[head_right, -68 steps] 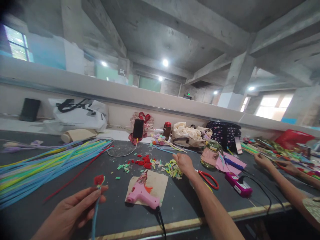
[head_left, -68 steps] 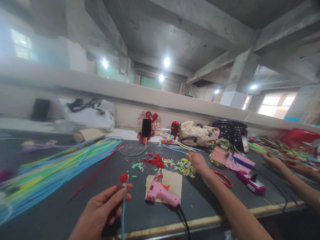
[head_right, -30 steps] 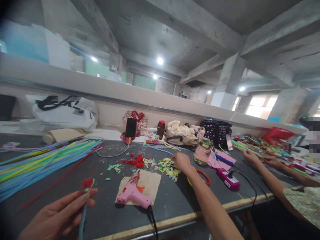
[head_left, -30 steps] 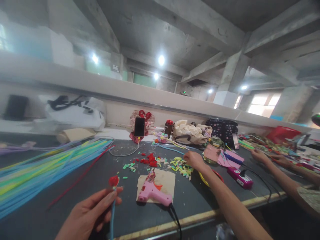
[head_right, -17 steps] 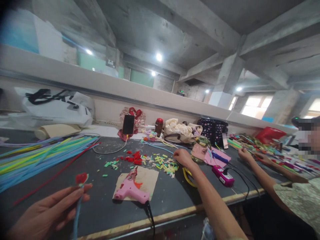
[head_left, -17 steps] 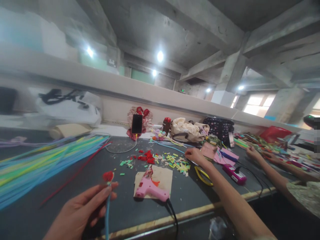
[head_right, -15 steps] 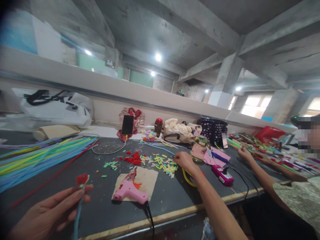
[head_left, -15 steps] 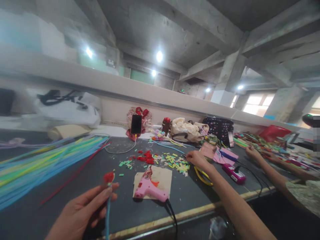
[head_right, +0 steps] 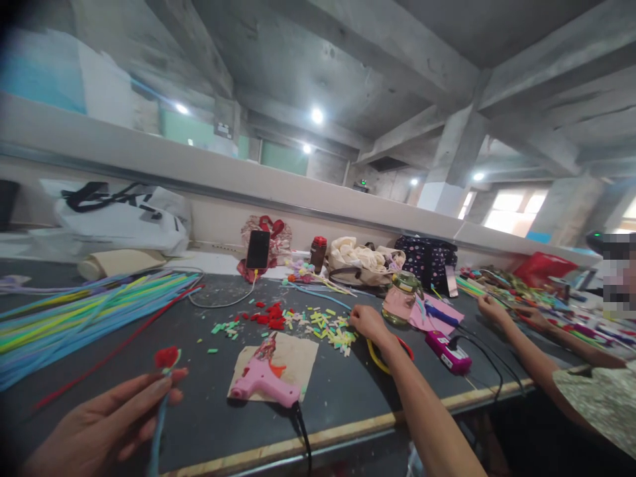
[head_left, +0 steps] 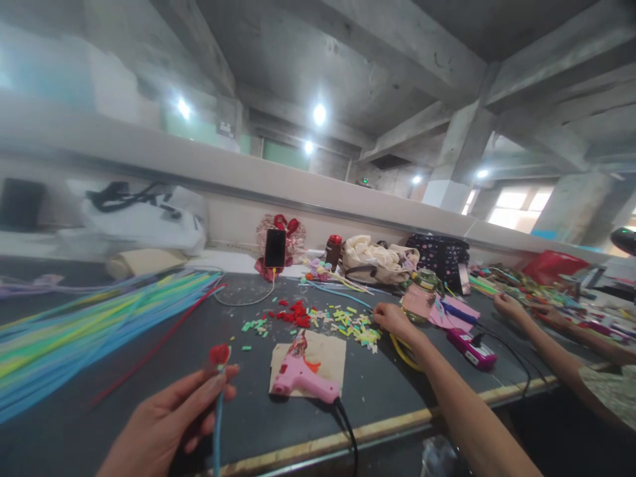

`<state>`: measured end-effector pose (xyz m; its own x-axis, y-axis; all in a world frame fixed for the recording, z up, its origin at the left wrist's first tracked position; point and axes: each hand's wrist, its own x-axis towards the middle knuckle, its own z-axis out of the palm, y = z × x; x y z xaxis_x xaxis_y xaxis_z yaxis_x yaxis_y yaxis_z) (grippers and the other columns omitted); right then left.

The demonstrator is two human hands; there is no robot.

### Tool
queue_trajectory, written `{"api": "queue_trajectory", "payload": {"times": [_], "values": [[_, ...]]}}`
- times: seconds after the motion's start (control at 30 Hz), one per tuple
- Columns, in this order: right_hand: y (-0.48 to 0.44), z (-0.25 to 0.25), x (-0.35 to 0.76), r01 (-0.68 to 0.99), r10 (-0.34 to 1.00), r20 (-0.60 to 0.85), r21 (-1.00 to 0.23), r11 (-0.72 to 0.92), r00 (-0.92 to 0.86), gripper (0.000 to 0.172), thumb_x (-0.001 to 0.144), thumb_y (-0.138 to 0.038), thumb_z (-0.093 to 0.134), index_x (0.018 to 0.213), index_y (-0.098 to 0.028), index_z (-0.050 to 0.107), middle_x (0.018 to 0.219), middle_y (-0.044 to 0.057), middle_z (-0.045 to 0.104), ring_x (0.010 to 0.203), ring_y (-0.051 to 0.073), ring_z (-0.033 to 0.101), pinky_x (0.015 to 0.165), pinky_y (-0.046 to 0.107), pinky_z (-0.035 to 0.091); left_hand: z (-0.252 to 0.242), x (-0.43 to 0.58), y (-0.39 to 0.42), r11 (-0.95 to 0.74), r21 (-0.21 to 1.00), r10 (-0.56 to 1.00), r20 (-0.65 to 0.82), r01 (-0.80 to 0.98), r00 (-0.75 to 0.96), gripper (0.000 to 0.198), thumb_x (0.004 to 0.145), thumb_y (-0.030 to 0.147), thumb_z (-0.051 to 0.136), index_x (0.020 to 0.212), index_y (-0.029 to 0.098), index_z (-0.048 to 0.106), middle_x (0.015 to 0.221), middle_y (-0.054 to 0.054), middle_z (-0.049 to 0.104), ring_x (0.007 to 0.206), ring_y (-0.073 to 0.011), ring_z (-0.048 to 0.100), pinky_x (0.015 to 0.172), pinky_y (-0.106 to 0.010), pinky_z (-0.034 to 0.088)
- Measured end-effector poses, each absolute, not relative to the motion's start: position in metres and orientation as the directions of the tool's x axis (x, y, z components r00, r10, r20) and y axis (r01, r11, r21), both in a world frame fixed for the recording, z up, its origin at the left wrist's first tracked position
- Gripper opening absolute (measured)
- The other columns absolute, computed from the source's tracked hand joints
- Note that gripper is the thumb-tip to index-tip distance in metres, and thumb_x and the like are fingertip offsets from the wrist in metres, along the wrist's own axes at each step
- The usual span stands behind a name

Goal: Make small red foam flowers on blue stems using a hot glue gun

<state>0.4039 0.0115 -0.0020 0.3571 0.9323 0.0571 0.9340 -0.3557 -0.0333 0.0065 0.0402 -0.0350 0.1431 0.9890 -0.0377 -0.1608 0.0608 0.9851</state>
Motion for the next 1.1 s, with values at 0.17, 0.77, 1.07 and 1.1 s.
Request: {"api": "queue_trajectory", "payload": {"times": [0.17, 0.77, 1.07, 1.1], "values": [[0.007, 0.001, 0.401, 0.963, 0.956, 0.127, -0.083, -0.255, 0.264, 0.022, 0.085, -0.026, 0.049, 0.103, -0.014, 0.053, 0.099, 0.005, 0.058, 0.08, 0.016, 0.059, 0.069, 0.034, 0.049, -0.025, 0.01, 0.035, 0.157, 0.979, 0.956, -0.117, -0.132, 0.268, 0.038, 0.05, 0.046, 0.07, 0.074, 0.017, 0.068, 0.048, 0.001, 0.061, 0.033, -0.0028, 0.035, 0.028, -0.01, 0.027], [0.016, 0.0, 0.382, 0.993, 0.981, 0.159, -0.051, -0.106, 0.112, 0.019, 0.085, -0.026, 0.048, 0.099, -0.015, 0.055, 0.101, 0.005, 0.058, 0.086, 0.017, 0.057, 0.074, 0.037, 0.047, -0.021, 0.007, 0.031, 0.139, 0.979, 0.959, -0.096, -0.148, 0.266, 0.037, 0.051, 0.045, 0.071, 0.075, 0.017, 0.068, 0.056, 0.0, 0.063, 0.038, -0.0042, 0.039, 0.03, -0.01, 0.029], [0.021, 0.004, 0.388, 0.963, 0.952, 0.196, -0.179, -0.2, 0.234, 0.02, 0.084, -0.026, 0.049, 0.099, -0.015, 0.056, 0.102, 0.005, 0.058, 0.085, 0.017, 0.057, 0.073, 0.036, 0.048, -0.024, 0.007, 0.034, 0.157, 0.98, 0.965, -0.125, -0.123, 0.232, 0.043, 0.046, 0.049, 0.071, 0.074, 0.017, 0.066, 0.056, -0.001, 0.064, 0.036, -0.0039, 0.037, 0.029, -0.011, 0.028], [0.021, 0.004, 0.387, 0.96, 0.953, 0.186, -0.195, -0.203, 0.24, 0.02, 0.084, -0.026, 0.049, 0.099, -0.015, 0.056, 0.102, 0.005, 0.058, 0.084, 0.017, 0.058, 0.072, 0.035, 0.048, -0.026, 0.006, 0.035, 0.16, 0.979, 0.963, -0.128, -0.124, 0.237, 0.042, 0.047, 0.049, 0.071, 0.074, 0.017, 0.066, 0.056, -0.001, 0.064, 0.036, -0.0036, 0.037, 0.029, -0.011, 0.027]]}}
